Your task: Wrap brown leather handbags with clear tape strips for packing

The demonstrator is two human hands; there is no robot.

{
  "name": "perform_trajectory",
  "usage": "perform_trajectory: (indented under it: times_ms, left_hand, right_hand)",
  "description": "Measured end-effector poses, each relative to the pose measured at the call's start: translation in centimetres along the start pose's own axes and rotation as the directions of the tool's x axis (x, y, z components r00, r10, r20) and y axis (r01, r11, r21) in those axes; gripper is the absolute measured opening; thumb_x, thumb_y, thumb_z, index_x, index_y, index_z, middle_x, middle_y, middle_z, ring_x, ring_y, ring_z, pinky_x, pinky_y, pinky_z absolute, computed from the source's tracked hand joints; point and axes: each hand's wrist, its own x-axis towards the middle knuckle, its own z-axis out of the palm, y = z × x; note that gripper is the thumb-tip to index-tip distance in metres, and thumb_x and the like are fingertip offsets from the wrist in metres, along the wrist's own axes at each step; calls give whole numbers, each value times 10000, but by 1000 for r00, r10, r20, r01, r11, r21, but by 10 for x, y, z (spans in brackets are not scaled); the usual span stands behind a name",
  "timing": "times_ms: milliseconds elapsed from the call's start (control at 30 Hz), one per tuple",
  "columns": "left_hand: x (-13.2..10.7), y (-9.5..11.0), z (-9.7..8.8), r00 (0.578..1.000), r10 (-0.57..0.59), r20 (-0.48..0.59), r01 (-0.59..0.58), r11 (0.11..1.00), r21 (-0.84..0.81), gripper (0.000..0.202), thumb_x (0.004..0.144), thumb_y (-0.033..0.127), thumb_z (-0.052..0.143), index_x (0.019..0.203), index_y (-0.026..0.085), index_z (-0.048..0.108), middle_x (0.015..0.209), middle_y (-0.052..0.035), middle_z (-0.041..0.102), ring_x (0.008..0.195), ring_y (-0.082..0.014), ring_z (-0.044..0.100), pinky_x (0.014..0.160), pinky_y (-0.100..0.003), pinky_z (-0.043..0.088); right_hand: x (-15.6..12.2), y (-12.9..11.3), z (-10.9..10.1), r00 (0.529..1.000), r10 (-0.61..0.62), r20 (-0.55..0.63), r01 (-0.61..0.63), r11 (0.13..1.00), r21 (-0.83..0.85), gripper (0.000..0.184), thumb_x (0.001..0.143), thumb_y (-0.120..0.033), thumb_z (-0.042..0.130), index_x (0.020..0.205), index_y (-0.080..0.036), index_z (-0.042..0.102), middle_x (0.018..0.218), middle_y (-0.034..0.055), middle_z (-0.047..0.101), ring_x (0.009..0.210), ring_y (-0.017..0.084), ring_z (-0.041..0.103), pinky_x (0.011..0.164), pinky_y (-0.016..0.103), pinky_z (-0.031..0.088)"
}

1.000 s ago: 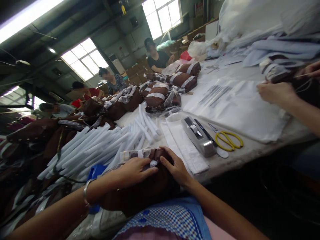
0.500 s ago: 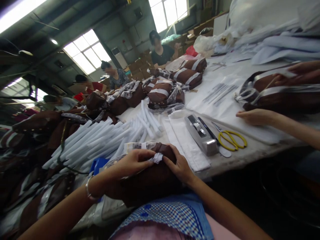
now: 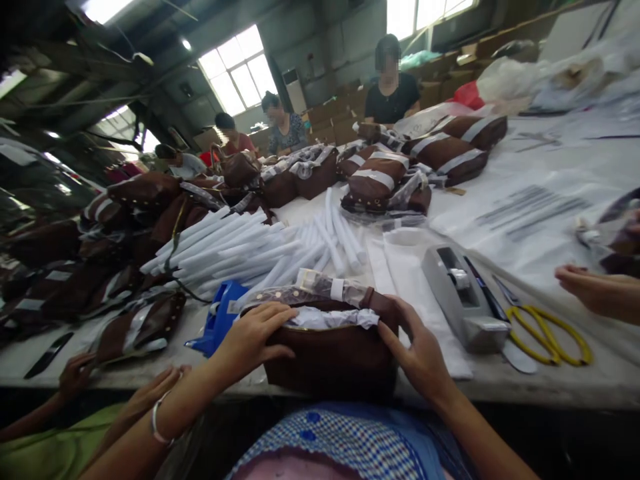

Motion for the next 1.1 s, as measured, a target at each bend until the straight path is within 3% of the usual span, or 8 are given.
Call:
perform_trajectory:
  times_ms: [133, 233, 367, 467, 533, 633, 800, 1100]
  left_hand:
    - [-8, -2, 7, 996, 1, -93, -4, 1000, -29, 327, 872, 476, 680, 1063, 211, 682, 1005, -61, 746, 948, -232, 689, 875, -376, 532]
    - [-16, -1, 11, 986, 50, -162, -64, 995, -80, 310, 909, 471, 636, 1080, 217, 687, 983, -54, 756, 926, -214, 703, 861, -347, 538]
    - [-30, -3, 11, 912, -28, -409, -29, 991, -133, 258, 962, 377, 585, 1159, 240, 677, 1098, -55, 749, 1055, -201, 689, 975, -338, 522]
    - [-40, -17, 11, 746, -330, -578, 282, 943, -174, 332, 924, 364, 634, 1238, 261, 653, 1296, -81, 670, 1263, -260, 582, 1135, -446, 409]
    - [-46, -29, 15, 686, -499, -530, 402, 867, -295, 478, 866, 413, 690, 1309, 253, 610, 1381, -91, 616, 1323, -298, 531, 1148, -495, 390]
    - [-51, -42, 24, 679, -638, -364, 416, 742, -526, 443, 877, 401, 639, 1282, 224, 622, 1287, -87, 680, 1163, -272, 651, 1003, -426, 528]
    - [-51, -44, 30, 575, -722, -386, 390, 656, -646, 303, 880, 284, 562, 1158, 221, 664, 1133, -67, 749, 1070, -264, 694, 966, -408, 530]
    - [-48, -43, 24, 537, -784, -311, 264, 506, -821, 391, 883, 426, 612, 1193, 189, 631, 945, -45, 786, 903, -240, 739, 826, -337, 565]
  right_hand:
    - [11, -39, 1, 932, -362, -32, 348, 914, -210, 489, 921, -293, 610, 1397, -281, 497, 1426, 88, 555, 1318, 302, 527, 1144, 500, 412]
    - [26, -72, 14, 775, -565, 283, 617, 774, -143, 434, 938, -203, 571, 1361, -295, 550, 1342, 83, 628, 1235, 265, 601, 1060, 437, 504]
    - [53, -103, 41, 601, -428, 675, 630, 774, -70, 359, 985, -169, 439, 1274, -234, 642, 1177, 85, 718, 1051, 223, 693, 905, 339, 570]
    - [73, -121, 61, 498, -223, 838, 598, 788, -146, 388, 933, -102, 446, 1191, -248, 696, 1073, 61, 751, 919, 211, 723, 809, 300, 567]
    - [84, -131, 75, 423, -150, 894, 645, 743, -180, 385, 899, -87, 478, 1150, -256, 717, 1014, 56, 759, 870, 221, 724, 768, 301, 553]
    - [90, -141, 98, 363, -191, 912, 715, 684, -141, 364, 884, -89, 503, 1142, -228, 719, 1035, 80, 747, 865, 219, 708, 773, 303, 533]
    - [83, -145, 129, 171, -251, 953, 716, 696, 55, 394, 857, -39, 514, 1143, -227, 709, 1059, 53, 740, 905, 179, 691, 828, 261, 507]
    - [82, -158, 156, 386, -193, 902, 834, 491, -252, 292, 977, -125, 477, 1240, -166, 595, 981, 90, 707, 758, 199, 683, 634, 266, 487]
